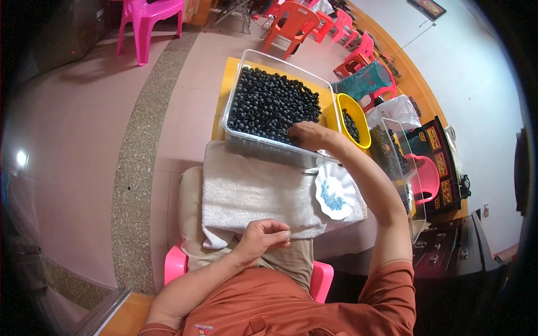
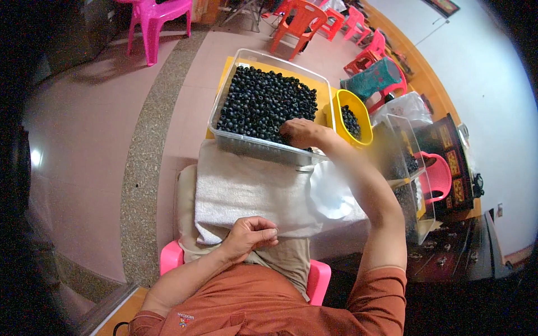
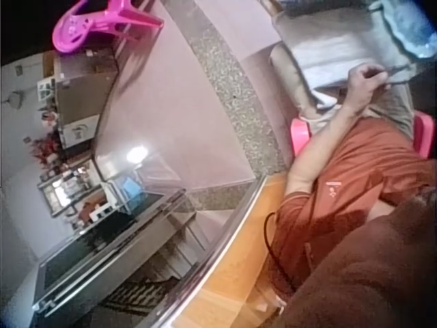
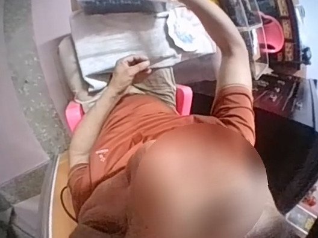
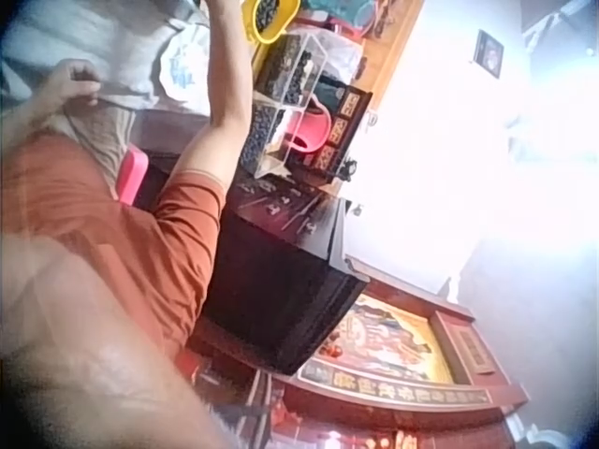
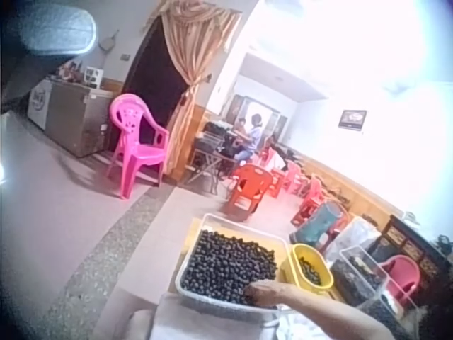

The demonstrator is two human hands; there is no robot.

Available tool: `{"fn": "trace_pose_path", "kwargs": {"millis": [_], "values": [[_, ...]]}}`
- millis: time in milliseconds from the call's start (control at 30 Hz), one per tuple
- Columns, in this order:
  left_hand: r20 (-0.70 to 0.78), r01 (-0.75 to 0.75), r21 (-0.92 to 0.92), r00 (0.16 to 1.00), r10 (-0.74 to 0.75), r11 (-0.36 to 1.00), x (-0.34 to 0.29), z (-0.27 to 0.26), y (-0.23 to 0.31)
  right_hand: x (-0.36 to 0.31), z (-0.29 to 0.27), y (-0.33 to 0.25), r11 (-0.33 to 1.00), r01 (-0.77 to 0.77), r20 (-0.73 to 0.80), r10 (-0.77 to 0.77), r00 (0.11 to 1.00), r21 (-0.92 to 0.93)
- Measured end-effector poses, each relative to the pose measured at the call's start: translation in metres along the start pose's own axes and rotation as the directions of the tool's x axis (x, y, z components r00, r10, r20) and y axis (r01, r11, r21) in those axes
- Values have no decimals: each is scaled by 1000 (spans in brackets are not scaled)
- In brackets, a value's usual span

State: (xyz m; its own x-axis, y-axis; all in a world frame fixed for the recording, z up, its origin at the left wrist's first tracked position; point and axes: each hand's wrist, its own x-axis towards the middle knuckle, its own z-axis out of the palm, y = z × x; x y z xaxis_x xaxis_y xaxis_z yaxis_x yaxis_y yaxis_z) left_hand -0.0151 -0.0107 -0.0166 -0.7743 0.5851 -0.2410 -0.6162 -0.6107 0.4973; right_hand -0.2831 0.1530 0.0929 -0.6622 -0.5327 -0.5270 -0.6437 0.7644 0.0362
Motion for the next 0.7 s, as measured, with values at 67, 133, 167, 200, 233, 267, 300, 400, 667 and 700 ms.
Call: {"fn": "trace_pose_path", "kwargs": {"millis": [67,133,167,200,233,267,300,400,667,700], "values": [[1,9,-12,1000,-9,1000,0,1,-1,-8,6,8,994,107,-154,-101,983,34],[-5,18,-5,1000,-18,1000,1,3,0,-13,12,19,976,212,-310,-187,932,49],[-15,26,0,1000,-26,1000,2,4,0,-13,13,24,971,233,-363,-197,911,57],[-16,24,1,1000,-24,1000,1,3,-1,-14,11,21,964,260,-415,-212,885,63],[-14,18,-7,1000,-18,1000,1,2,-2,-16,8,19,963,261,-417,-213,884,61],[-12,12,-16,1000,-12,1000,1,1,-3,-19,6,17,976,192,-397,-136,908,105],[-10,11,-13,1000,-11,1000,2,0,-4,-22,4,13,982,119,-374,-56,926,147],[-14,-4,9,1000,4,1000,2,1,-4,-24,7,12,967,113,-356,-25,934,230],[-5,-26,8,1000,26,1000,0,2,-2,-26,11,11,963,96,-434,24,900,252],[-3,-28,9,1000,28,1000,0,2,-2,-27,12,12,956,128,-457,8,889,266]]}}
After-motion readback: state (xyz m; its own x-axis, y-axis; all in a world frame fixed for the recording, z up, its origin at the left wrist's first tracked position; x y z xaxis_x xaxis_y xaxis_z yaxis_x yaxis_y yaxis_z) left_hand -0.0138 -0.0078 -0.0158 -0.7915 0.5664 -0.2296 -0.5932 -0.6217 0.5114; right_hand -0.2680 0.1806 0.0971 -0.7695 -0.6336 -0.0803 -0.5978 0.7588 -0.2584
